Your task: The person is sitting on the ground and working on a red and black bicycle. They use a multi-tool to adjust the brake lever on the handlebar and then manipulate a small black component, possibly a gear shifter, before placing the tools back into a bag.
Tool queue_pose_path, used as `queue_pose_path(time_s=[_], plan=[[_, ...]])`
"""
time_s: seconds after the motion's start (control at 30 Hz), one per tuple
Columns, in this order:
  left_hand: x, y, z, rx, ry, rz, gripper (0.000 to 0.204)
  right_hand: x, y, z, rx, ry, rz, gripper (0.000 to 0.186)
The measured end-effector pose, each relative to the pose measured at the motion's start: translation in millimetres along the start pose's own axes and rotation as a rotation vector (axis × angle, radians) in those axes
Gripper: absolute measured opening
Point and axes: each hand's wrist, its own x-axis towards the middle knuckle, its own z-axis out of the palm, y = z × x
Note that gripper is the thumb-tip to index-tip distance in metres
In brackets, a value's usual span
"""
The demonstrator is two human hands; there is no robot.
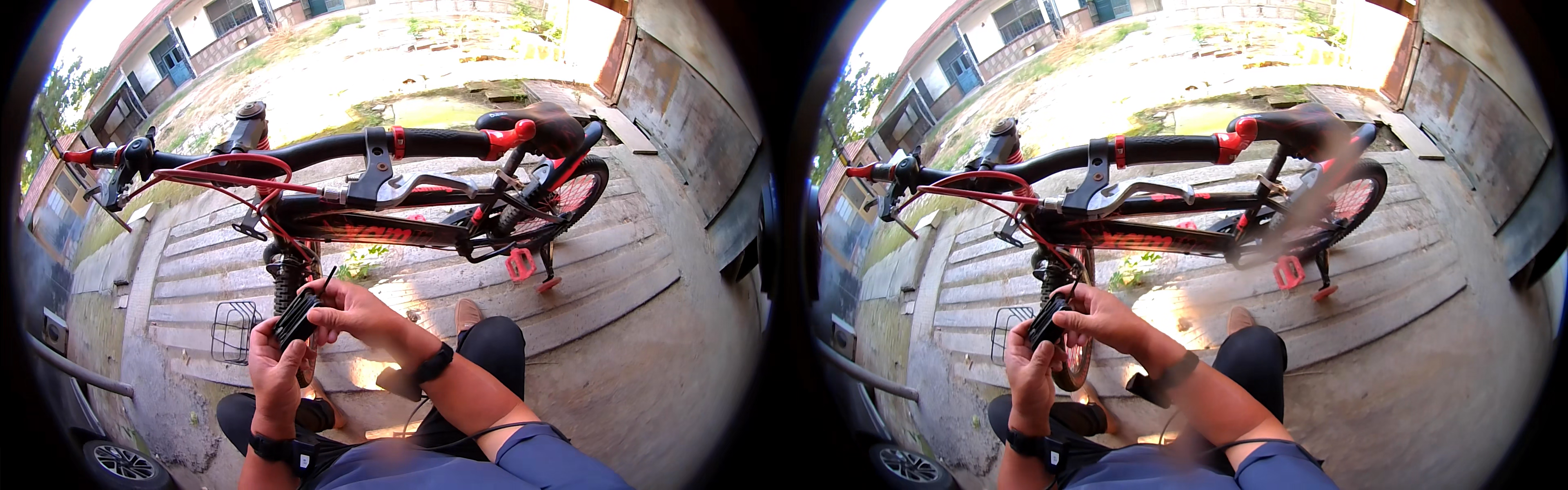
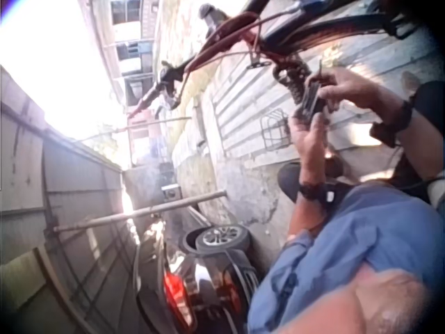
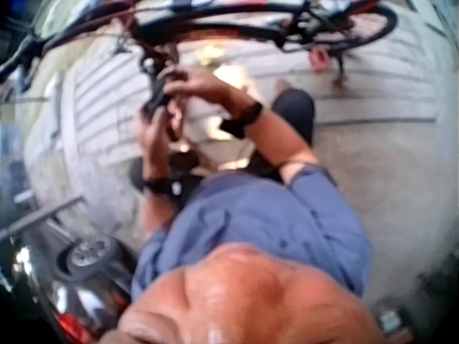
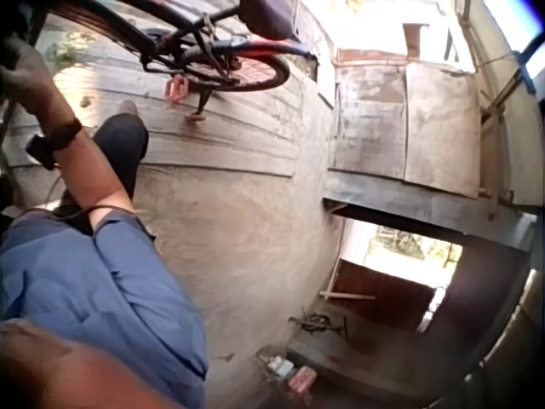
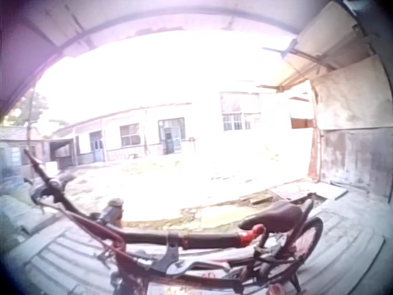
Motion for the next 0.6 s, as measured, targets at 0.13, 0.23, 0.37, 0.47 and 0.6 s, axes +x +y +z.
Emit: queue_pose_path(time_s=[0.13, 0.23, 0.37, 0.47, 0.6], plan=[[-2.1, -0.4, 4.2, 0.004, 0.001, -0.039, 0.044, -1.0, -2.7, -2.7, -0.027, -0.005, 0.013, 0.054], [-1.9, -1.4, 5.3, 0.011, -0.007, -0.050, 0.044, -2.2, -5.1, -1.6, -0.056, 0.005, 0.006, 0.052], [-2.2, -2.7, 4.0, -0.005, -0.018, -0.071, 0.044, -3.6, -7.8, -0.4, -0.084, 0.004, 0.004, 0.051], [-3.1, -3.1, 3.6, 0.037, -0.021, -0.070, 0.044, -3.8, -9.4, -1.9, -0.086, -0.022, -0.008, 0.050], [-4.6, -3.5, 5.3, 0.085, -0.024, -0.007, 0.043, -3.3, -10.0, -5.3, -0.066, -0.055, -0.005, 0.052]])
